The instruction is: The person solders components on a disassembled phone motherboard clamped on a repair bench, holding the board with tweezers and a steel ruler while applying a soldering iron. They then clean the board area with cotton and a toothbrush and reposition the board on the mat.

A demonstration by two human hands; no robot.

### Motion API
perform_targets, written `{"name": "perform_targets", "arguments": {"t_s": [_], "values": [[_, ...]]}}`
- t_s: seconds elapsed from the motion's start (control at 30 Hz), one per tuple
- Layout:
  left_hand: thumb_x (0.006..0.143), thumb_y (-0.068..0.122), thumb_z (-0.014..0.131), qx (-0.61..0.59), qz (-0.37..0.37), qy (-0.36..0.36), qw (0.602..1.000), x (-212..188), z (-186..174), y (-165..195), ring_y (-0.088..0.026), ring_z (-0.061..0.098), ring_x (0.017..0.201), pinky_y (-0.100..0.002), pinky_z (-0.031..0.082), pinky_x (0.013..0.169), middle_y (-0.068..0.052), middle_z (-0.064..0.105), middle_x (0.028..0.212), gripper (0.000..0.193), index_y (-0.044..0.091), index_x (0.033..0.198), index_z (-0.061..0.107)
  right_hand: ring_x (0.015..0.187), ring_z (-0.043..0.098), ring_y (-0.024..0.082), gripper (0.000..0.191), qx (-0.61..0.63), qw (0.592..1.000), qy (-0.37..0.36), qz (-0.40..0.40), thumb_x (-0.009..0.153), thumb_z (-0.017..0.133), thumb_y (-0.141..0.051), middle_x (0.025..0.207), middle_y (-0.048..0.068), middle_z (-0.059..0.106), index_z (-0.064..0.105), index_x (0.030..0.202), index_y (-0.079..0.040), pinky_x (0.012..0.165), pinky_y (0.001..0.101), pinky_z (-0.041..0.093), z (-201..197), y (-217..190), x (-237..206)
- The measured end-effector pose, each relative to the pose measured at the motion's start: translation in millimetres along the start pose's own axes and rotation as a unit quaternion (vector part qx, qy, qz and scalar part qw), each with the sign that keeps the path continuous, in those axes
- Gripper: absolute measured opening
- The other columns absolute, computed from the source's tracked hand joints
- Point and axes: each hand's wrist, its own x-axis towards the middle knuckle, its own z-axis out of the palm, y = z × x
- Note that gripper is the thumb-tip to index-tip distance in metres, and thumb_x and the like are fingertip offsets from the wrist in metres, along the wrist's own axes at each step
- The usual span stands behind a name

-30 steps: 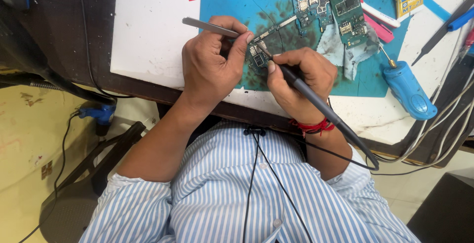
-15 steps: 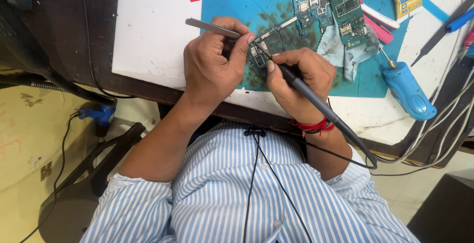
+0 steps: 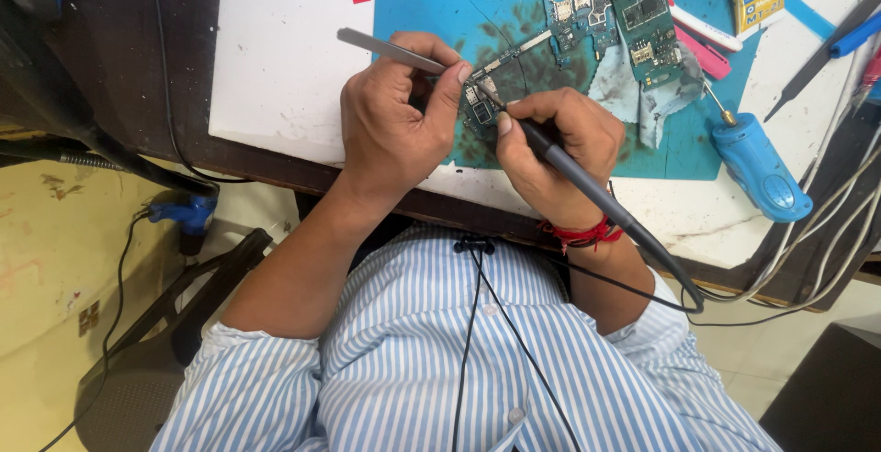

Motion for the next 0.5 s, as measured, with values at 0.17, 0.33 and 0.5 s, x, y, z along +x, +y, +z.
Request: {"name": "perform_targets", "arguments": {"t_s": [0.17, 0.33, 0.5], "values": [[0.102, 0.007, 0.072, 0.023, -0.011, -0.006, 1.0, 0.2, -0.7, 1.9, -0.01, 0.071, 0.064, -0.024, 0.052, 0.057, -0.003, 0.071, 0.077, 0.009, 0.004, 0.102, 0.064, 0.068, 0.063, 0.014, 0.011, 0.0, 1.0, 0.003, -0.002, 0.092, 0.078, -0.002, 0.08, 0.006, 0.067, 0.068, 0.097, -0.002, 0.059, 0.0254, 0.046, 0.0, 1.1, -0.6], [0.103, 0.007, 0.072, 0.02, -0.003, -0.005, 1.0, 1.1, -0.9, 2.9, -0.01, 0.072, 0.067, -0.024, 0.054, 0.059, -0.003, 0.071, 0.078, 0.009, 0.004, 0.102, 0.064, 0.067, 0.061, 0.011, 0.011, 0.021, 0.999, 0.019, 0.031, 0.095, 0.078, -0.003, 0.08, 0.004, 0.067, 0.068, 0.1, -0.002, 0.059, 0.0241, 0.046, 0.2, -0.6, -2.6], [0.102, 0.007, 0.073, 0.026, -0.01, -0.007, 1.0, 0.8, -1.3, 3.1, -0.01, 0.071, 0.065, -0.024, 0.053, 0.058, -0.003, 0.071, 0.076, 0.009, 0.004, 0.101, 0.064, 0.076, 0.06, 0.011, 0.019, 0.051, 0.995, 0.062, 0.05, 0.102, 0.08, -0.01, 0.094, 0.008, 0.066, 0.066, 0.112, -0.001, 0.064, 0.0234, 0.047, 4.7, -1.4, -4.6]]}}
